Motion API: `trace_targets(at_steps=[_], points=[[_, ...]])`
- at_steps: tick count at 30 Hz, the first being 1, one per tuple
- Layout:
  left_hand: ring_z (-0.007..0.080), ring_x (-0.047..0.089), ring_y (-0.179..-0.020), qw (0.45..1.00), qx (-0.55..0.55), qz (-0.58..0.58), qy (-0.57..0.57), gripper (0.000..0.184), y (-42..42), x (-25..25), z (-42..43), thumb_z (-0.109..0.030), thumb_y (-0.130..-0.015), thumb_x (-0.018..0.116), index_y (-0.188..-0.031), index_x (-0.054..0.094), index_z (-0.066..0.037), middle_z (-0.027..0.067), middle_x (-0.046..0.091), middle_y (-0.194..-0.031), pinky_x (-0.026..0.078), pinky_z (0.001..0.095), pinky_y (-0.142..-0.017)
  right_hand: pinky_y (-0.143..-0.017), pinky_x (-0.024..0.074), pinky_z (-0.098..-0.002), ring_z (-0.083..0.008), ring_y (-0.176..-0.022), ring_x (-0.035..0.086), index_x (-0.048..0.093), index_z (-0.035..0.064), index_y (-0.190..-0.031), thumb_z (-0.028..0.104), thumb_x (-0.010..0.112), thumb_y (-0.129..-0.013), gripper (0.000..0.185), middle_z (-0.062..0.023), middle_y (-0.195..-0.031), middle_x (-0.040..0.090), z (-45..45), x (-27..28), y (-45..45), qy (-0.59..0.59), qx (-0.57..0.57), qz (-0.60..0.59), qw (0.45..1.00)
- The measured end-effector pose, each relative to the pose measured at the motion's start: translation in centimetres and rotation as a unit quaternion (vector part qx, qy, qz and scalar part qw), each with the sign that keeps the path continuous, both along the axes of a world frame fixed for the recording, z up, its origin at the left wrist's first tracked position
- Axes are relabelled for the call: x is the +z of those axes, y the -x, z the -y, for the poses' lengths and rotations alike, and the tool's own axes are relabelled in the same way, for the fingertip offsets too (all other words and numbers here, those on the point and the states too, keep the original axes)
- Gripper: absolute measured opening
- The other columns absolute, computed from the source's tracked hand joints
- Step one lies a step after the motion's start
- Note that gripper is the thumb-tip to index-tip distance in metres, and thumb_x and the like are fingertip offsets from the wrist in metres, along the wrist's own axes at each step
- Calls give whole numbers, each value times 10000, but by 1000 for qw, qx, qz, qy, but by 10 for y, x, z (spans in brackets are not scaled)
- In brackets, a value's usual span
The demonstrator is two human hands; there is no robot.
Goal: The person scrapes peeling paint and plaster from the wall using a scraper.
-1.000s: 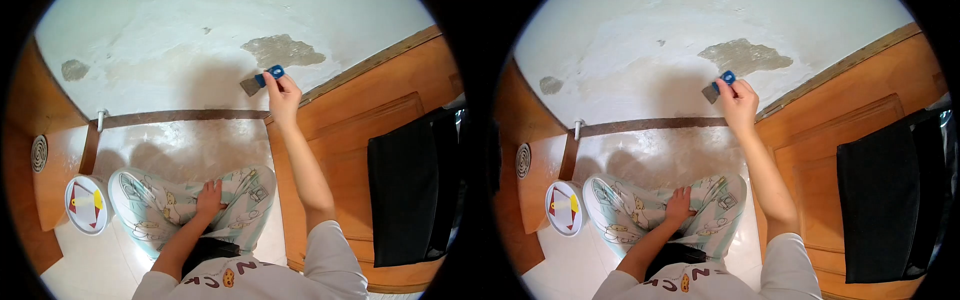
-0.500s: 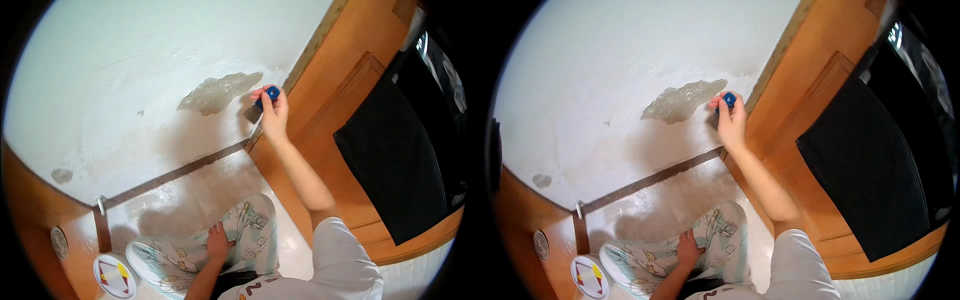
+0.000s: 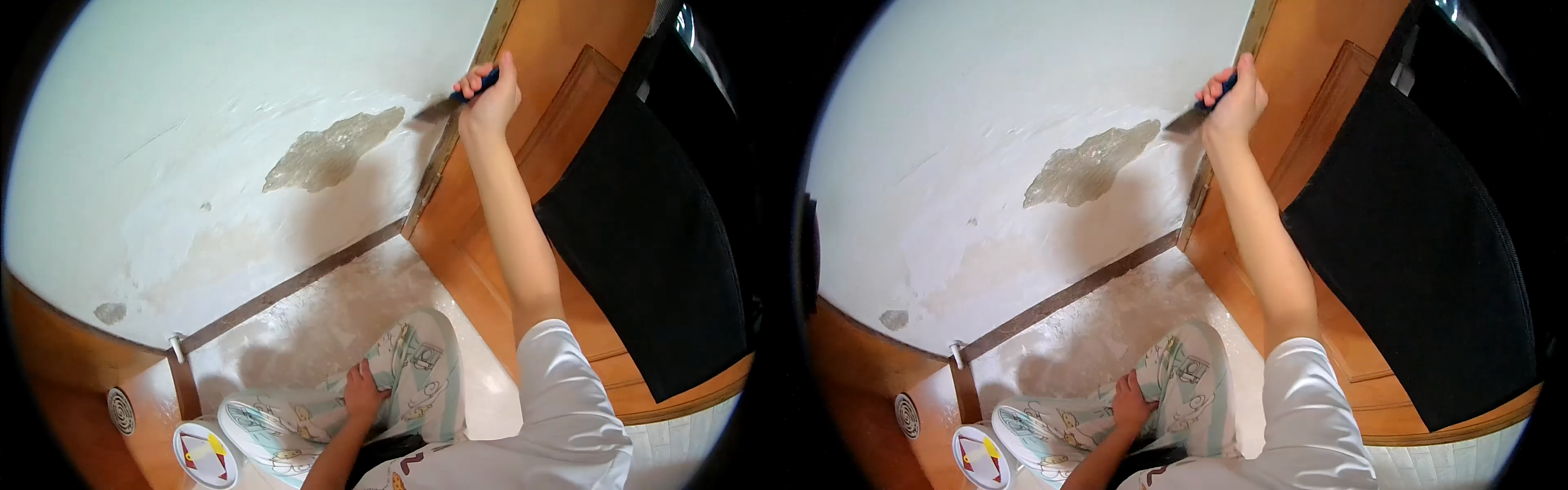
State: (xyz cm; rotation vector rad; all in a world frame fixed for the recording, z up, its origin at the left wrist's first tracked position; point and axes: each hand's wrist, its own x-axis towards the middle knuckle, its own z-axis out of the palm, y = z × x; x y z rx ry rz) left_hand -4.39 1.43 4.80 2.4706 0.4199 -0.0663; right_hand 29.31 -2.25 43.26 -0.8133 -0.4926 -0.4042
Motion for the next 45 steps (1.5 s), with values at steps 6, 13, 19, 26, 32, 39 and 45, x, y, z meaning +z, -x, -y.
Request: trace_targets(at_steps=[6, 13, 19, 26, 32, 39, 45], points=[[350, 405, -1118, 1000, -3, -3, 20, 879, -1, 3, 1, -236, -525, 798, -1238, 330, -25, 189, 412, -1193, 420, 410, -873, -469, 356, -322, -142, -395, 310, 361, 72, -563, 245, 430, -832, 327, -31, -456, 330, -3, 37, -30, 0, -54, 75, 996], [339, 400, -1128, 999, -1, -32, 7, 903, -8, 9, 2, -241, -507, 801, -1247, 328, -29, 174, 410, -1206, 412, 404, -885, -370, 341, -304, -133, -342, 297, 326, 47, -506, 154, 394, -762, 286, -40, -409, 326, 2, 52, -68, -38, -39, 73, 996], [334, 403, -1120, 999, 15, -45, 10, 931, -9, 0, 4, -236, -492, 805, -1260, 319, -34, 163, 413, -1197, 405, 391, -889, -326, 289, -299, -140, -321, 304, 328, 39, -500, 144, 382, -748, 274, -44, -410, 337, -10, 25, -83, 21, -88, 25, 996], [341, 391, -1138, 999, 2, -45, 4, 927, -9, 3, 2, -228, -508, 804, -1263, 304, -32, 174, 394, -1222, 407, 402, -889, -348, 263, -293, -147, -333, 276, 297, 78, -508, 166, 366, -751, 267, -43, -399, 305, 4, 38, -65, -60, -122, 117, 984], [351, 395, -1138, 997, 8, -77, 25, 908, -12, 16, 4, -220, -524, 803, -1257, 306, -22, 191, 383, -1235, 405, 410, -896, -313, 264, -278, -133, -315, 323, 324, 57, -452, 129, 359, -758, 316, -45, -382, 349, -10, 6, -79, 21, -132, 75, 988], [356, 392, -1143, 997, 8, -70, 25, 907, -10, 14, 2, -221, -524, 806, -1256, 309, -23, 193, 385, -1234, 403, 407, -902, -385, 229, -296, -155, -378, 261, 216, 107, -499, 115, 344, -684, 225, -35, -441, 278, -2, 5, -63, -30, -164, 59, 984], [325, 411, -1120, 999, 6, -52, -13, 944, -5, 2, 3, -246, -504, 808, -1274, 300, -44, 152, 390, -1238, 420, 415, -867, -342, 275, -278, -130, -331, 269, 252, 88, -482, 125, 341, -716, 253, -38, -389, 309, 4, 12, -67, -86, -137, 90, 983]])
